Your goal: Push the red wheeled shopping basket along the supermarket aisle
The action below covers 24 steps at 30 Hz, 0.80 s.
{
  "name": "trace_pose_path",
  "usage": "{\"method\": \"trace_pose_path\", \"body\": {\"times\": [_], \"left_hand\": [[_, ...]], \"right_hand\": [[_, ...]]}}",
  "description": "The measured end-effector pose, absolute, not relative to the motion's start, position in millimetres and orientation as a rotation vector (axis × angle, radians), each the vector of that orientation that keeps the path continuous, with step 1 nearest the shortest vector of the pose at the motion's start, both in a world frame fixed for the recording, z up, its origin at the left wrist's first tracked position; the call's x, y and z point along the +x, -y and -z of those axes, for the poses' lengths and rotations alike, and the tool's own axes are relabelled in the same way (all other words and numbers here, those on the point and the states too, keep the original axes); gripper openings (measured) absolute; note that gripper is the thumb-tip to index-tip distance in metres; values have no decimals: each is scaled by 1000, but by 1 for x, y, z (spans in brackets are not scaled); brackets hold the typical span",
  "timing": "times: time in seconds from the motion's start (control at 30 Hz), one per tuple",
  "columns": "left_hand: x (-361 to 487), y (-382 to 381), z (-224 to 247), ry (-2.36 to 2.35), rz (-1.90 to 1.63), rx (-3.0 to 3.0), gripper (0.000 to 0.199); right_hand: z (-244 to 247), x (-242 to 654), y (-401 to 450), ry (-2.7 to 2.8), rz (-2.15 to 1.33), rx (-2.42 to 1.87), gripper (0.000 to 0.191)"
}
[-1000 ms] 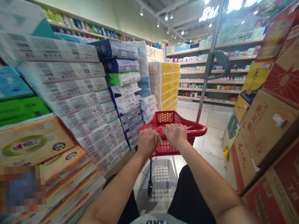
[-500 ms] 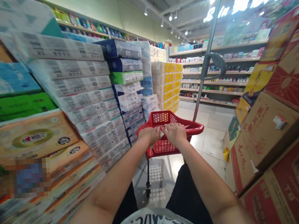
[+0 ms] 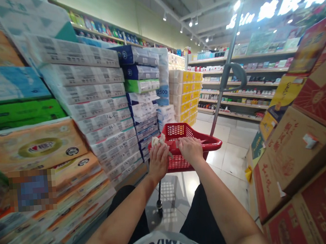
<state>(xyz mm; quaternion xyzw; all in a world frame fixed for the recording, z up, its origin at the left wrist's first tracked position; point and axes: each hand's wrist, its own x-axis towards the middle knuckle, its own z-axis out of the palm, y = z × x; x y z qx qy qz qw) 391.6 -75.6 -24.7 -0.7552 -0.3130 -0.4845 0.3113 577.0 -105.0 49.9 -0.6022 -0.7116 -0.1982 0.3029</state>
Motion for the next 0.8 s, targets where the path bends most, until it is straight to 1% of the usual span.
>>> {"method": "trace_pose_path", "body": {"times": [0.13,0.23,0.37,0.43,0.5,0.57,0.67,0.73,0.8], "left_hand": [[387,84,23,844,1324,-2085,61],[384,88,15,838,1348,-2138,73],[375,85,3,971,1282,-2178,84],[369,82,-2,1077,1188,-2245,88],[364,79,-5,1086,1103,-2346,92],[361,77,-7,986,1072,-2449,98],[359,79,-7,913,1151,-2537,107],[355,81,-8,899,1263,-2584,103],[348,82,-10,893,1434,-2591,86]], "right_hand": [[-49,557,115,1924,531,-1320,36],[-46,533,122,2116,498,-1119,46],[-43,513,124,2184,471,-1284,50],[-47,512,124,2192,421,-1385,51],[-56,511,122,2241,343,-1448,52],[-69,508,117,2329,270,-1521,49],[-85,501,104,2445,235,-1660,40],[-90,498,97,2472,186,-1734,36],[-88,497,94,2462,150,-1740,35]]}}
